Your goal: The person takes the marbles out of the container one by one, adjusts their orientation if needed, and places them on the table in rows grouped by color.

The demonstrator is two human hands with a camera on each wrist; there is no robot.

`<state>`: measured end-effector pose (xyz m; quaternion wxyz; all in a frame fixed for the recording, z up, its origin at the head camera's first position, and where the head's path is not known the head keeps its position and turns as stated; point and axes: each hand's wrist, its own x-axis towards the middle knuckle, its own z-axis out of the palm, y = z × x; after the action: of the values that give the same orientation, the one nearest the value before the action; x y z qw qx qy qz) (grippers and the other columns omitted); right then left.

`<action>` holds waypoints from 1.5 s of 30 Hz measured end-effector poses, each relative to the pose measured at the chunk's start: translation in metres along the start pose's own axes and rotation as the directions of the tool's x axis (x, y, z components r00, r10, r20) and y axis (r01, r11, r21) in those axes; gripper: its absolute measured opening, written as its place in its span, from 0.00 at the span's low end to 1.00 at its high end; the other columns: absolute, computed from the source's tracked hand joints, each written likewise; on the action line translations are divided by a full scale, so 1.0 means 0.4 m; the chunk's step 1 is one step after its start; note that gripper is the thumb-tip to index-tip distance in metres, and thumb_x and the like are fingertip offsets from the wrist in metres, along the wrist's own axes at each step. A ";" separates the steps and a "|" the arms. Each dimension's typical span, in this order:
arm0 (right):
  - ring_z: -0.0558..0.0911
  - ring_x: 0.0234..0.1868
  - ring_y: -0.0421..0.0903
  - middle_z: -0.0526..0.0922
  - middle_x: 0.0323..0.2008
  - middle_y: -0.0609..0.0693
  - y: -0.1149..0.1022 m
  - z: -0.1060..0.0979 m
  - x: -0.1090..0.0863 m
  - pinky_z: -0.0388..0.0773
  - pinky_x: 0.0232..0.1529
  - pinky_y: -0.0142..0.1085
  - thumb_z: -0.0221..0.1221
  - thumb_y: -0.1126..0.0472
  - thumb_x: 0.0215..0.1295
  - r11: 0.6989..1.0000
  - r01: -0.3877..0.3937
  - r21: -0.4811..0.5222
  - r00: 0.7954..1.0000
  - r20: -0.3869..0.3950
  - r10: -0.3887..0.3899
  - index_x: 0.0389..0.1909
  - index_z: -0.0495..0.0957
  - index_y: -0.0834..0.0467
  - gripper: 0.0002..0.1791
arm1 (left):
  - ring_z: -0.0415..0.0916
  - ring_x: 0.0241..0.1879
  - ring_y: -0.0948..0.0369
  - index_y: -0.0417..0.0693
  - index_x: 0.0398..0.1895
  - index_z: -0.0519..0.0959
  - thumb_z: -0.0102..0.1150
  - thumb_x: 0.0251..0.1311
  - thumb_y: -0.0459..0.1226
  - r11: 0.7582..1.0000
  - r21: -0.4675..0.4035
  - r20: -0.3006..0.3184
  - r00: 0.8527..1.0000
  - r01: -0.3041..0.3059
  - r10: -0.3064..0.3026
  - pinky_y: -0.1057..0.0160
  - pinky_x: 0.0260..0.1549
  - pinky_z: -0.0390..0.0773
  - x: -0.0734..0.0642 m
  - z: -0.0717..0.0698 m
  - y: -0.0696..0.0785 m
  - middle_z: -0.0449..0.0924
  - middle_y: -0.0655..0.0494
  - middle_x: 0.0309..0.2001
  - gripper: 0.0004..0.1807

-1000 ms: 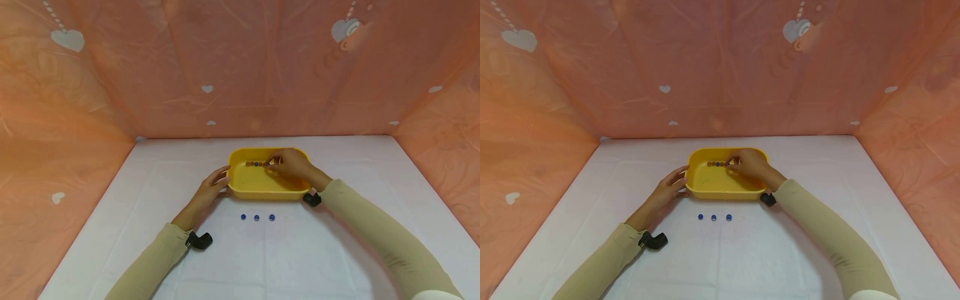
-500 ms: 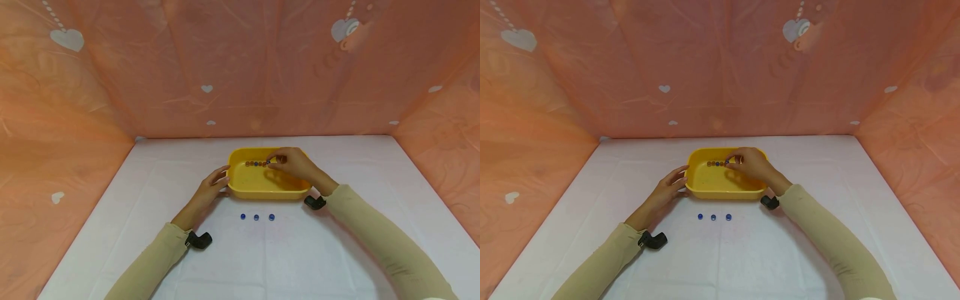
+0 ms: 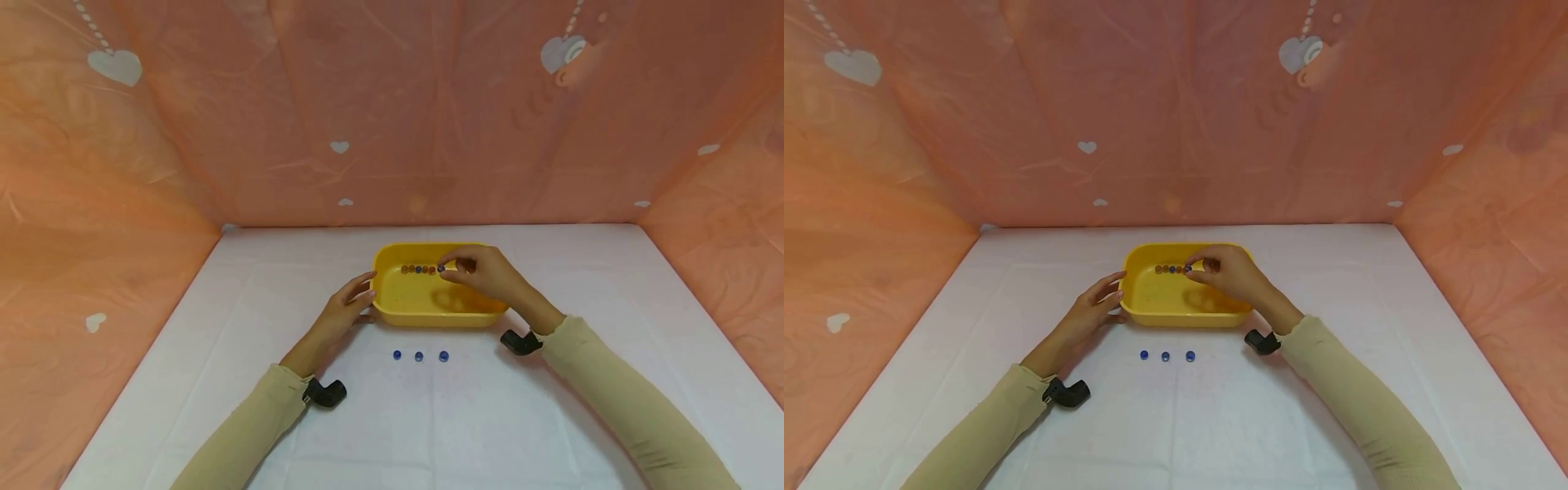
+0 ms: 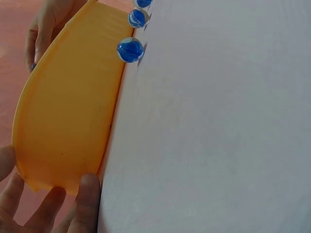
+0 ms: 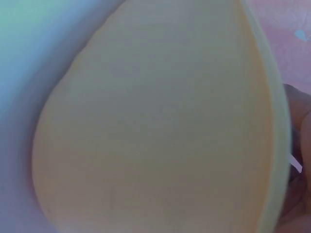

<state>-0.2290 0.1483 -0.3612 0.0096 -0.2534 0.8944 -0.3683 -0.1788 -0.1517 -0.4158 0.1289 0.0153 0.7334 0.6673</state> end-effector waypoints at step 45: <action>0.70 0.27 0.37 0.73 0.23 0.41 0.006 0.010 -0.236 0.69 0.26 0.29 0.69 0.60 0.61 0.965 0.151 0.213 0.987 0.023 -0.159 0.41 0.86 0.48 0.08 | 0.74 0.55 0.56 0.72 0.69 0.69 0.54 0.72 0.43 0.995 -0.044 -0.049 0.995 0.088 -0.090 0.61 0.51 0.83 0.003 0.006 0.004 0.63 0.57 0.73 0.24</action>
<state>-0.1472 0.1905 -0.3819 0.0254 -0.3275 0.8275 -0.4554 -0.1799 -0.1488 -0.4146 0.1403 -0.0372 0.7223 0.6762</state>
